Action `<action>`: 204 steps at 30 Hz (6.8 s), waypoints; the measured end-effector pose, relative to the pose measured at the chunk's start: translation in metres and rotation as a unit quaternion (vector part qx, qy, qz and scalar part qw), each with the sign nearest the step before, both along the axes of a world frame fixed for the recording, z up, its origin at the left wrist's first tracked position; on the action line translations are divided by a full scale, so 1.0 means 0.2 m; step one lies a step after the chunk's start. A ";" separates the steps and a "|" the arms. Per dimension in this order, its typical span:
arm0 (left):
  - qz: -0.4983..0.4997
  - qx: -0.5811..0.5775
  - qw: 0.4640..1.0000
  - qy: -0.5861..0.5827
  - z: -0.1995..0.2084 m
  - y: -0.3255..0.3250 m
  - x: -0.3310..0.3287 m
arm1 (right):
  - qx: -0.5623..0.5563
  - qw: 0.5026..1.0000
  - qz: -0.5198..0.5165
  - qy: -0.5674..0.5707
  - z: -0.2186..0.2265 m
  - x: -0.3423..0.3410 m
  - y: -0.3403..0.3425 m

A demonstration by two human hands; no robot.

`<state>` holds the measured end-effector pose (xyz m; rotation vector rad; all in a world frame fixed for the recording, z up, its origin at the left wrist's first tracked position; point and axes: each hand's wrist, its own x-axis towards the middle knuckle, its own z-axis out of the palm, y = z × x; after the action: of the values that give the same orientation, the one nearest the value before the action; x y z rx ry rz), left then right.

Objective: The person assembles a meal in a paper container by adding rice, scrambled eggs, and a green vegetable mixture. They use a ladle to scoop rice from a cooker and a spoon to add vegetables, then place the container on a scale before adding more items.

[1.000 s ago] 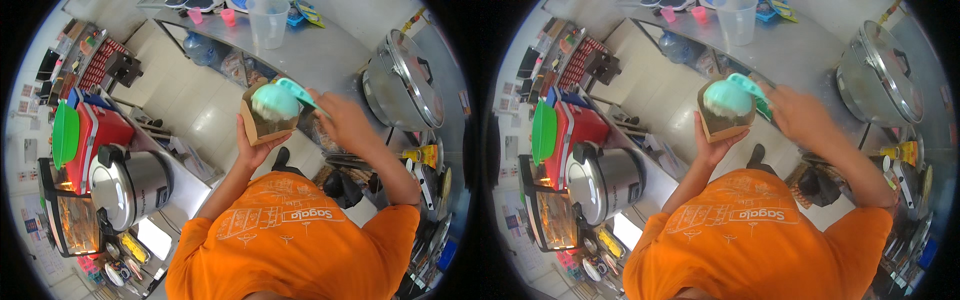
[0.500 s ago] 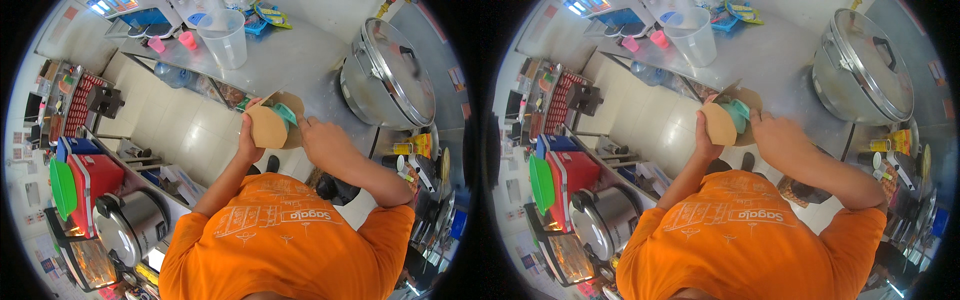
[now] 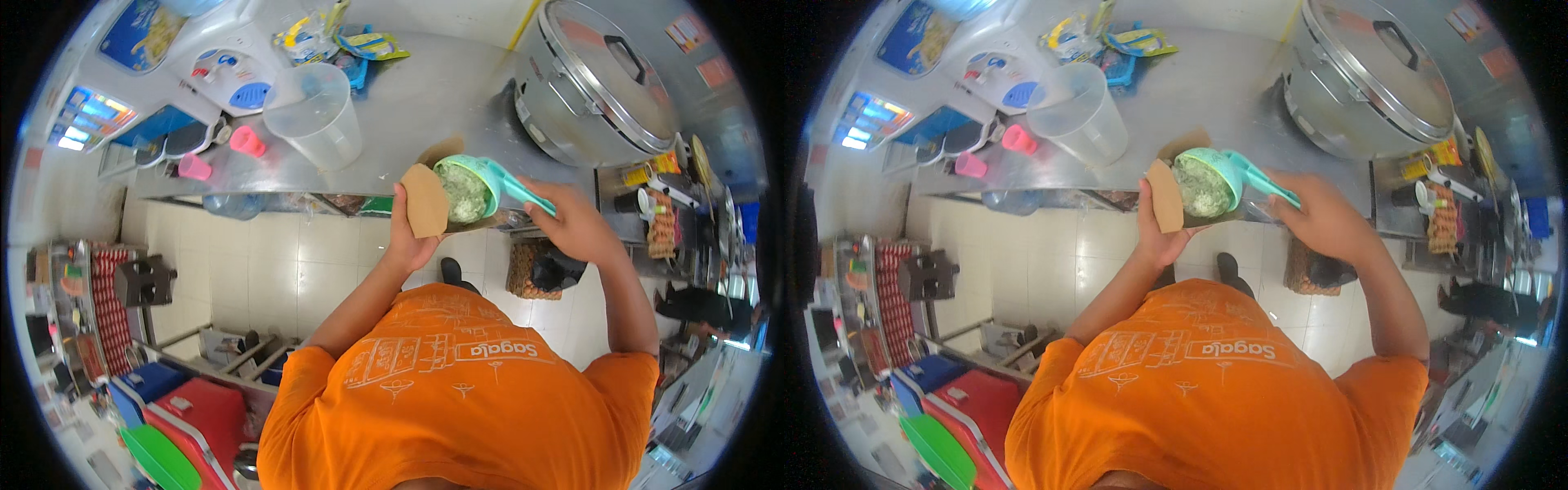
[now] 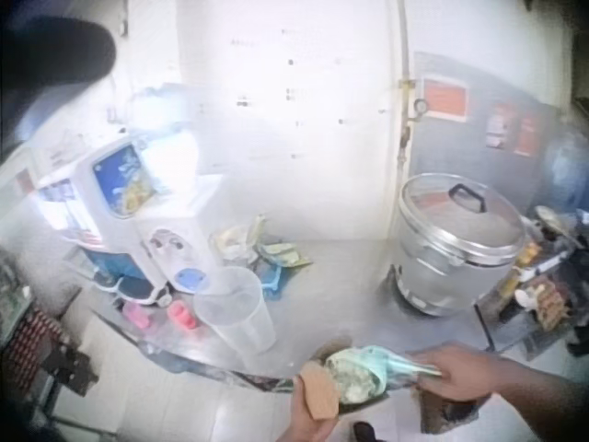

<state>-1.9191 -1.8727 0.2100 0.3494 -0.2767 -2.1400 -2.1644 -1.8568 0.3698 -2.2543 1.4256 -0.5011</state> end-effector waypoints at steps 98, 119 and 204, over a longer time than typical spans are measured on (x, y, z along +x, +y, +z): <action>-0.524 -0.063 0.849 -0.010 0.02 2.95 -5.50 | 0.132 0.858 -0.487 -0.100 -0.10 -4.89 3.94; -0.361 0.050 0.922 0.129 0.00 1.70 -6.38 | -0.086 0.941 -0.289 0.153 -0.09 -5.76 2.43; 0.249 0.098 0.958 0.106 -0.34 1.50 -5.99 | -0.091 0.876 -0.322 0.347 -0.23 -7.49 0.14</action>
<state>-3.1165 -1.5717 0.1413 0.2651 0.1405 -1.6866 -3.6629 -1.8289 0.3246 -2.1459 2.6248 0.0310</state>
